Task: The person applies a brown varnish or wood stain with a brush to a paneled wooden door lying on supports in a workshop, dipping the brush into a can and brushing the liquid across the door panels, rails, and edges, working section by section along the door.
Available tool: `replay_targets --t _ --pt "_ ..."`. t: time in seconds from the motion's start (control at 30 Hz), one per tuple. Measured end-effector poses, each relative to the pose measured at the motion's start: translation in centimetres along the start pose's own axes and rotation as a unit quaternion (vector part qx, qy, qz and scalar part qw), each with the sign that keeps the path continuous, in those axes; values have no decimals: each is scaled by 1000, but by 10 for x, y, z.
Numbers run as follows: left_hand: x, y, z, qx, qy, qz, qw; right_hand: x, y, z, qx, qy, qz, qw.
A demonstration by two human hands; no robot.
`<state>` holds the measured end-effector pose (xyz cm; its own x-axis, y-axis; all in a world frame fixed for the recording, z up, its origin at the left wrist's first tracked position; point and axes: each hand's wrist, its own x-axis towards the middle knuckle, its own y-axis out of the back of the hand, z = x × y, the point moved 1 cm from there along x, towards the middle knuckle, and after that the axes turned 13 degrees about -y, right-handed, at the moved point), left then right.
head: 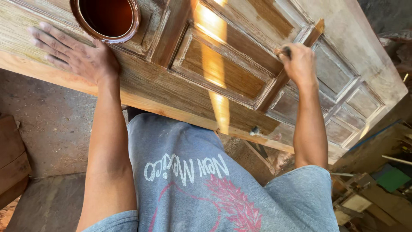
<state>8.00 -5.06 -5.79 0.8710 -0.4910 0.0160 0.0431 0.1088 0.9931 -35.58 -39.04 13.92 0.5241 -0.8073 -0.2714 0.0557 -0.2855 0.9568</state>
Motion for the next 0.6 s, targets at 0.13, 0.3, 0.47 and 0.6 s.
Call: replay_targets --t 0.13,0.3,0.47,0.6 --pt "1 0 0 24 11 -25 999 40 -21 -60 54 98 42 993" --pt "-1 3 1 6 -5 -2 1000 82 -43 -87 332 115 12 936" --pt "2 21 10 20 -9 5 1000 75 -24 -47 422 18 -125 898" --pt "4 41 20 22 55 -141 988 70 0 -40 226 -36 -111 967"
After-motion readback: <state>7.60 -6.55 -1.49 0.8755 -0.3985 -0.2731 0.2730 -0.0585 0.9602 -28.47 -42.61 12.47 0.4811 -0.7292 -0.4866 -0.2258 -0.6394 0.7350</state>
